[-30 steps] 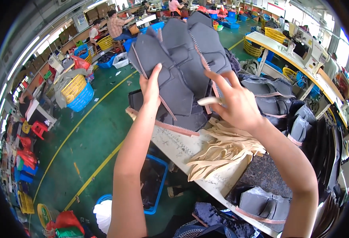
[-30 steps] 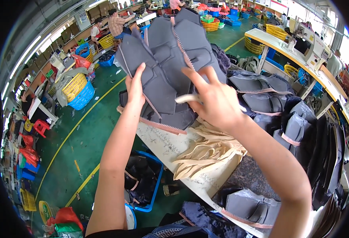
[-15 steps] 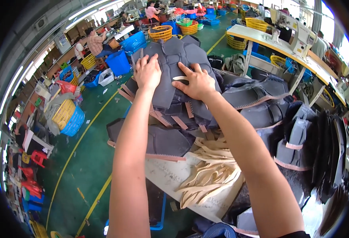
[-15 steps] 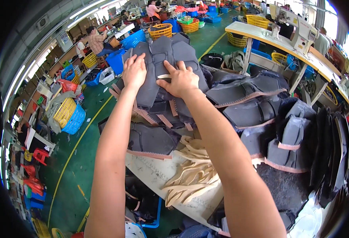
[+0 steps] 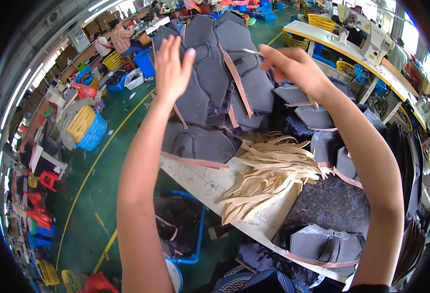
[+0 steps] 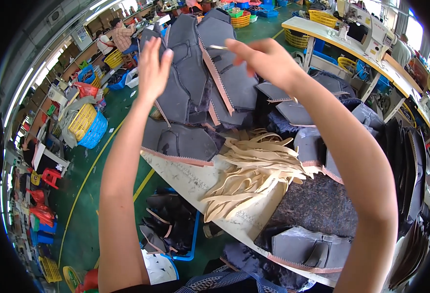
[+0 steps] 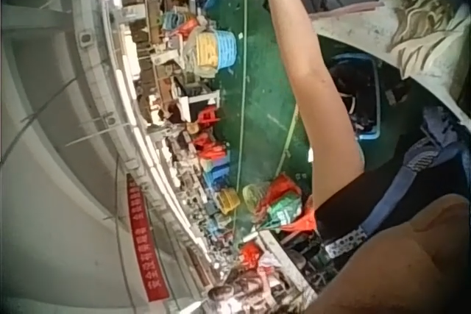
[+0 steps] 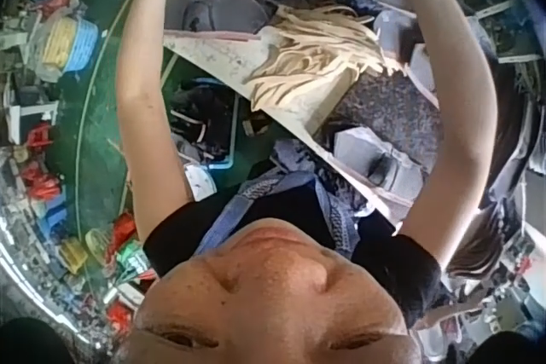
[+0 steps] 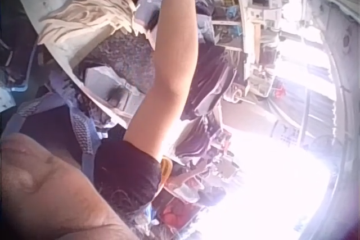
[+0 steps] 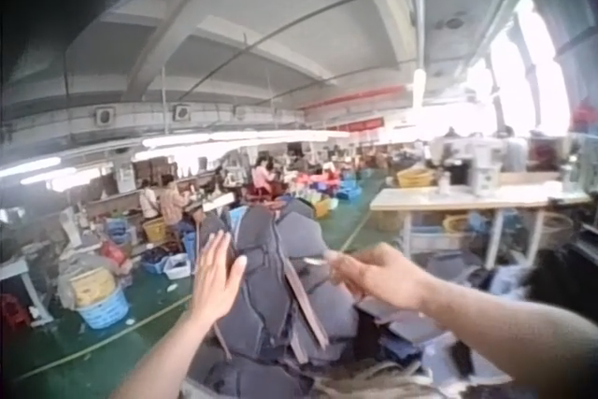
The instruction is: Assembling shoe upper components by applying adhesive strips and layering materials on a workbench.
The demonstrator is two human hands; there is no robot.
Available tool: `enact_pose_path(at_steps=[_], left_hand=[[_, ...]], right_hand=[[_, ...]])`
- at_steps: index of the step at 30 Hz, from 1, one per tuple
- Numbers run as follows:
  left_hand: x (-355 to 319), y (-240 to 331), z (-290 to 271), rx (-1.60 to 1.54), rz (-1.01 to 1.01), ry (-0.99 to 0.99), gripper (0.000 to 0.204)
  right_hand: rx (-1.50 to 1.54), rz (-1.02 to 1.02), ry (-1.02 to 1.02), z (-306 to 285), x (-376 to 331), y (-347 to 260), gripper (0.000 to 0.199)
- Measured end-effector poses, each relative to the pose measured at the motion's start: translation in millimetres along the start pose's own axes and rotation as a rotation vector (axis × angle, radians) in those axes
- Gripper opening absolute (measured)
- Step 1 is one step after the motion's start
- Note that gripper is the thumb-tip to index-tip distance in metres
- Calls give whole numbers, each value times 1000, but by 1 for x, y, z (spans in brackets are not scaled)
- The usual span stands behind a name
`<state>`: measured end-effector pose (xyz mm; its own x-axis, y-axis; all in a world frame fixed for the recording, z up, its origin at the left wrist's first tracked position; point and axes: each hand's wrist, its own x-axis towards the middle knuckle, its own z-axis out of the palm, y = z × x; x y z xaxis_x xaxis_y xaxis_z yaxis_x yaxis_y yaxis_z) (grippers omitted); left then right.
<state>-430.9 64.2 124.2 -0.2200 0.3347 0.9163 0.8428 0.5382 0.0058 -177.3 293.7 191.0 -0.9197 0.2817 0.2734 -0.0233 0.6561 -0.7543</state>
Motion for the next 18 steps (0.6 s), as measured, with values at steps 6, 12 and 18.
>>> enact_pose_path(at_steps=[6, 12, 18], left_hand=[[-30, -37, 5, 48, -216, -431, 79], [-12, -13, -8, -207, -62, -76, 63], [-22, -26, -33, -40, 33, -34, 60]], right_hand=[[126, 244, -105, -26, -102, 14, 66], [436, 515, -92, -94, -217, 48, 58], [262, 556, -8, -112, -296, 34, 23]])
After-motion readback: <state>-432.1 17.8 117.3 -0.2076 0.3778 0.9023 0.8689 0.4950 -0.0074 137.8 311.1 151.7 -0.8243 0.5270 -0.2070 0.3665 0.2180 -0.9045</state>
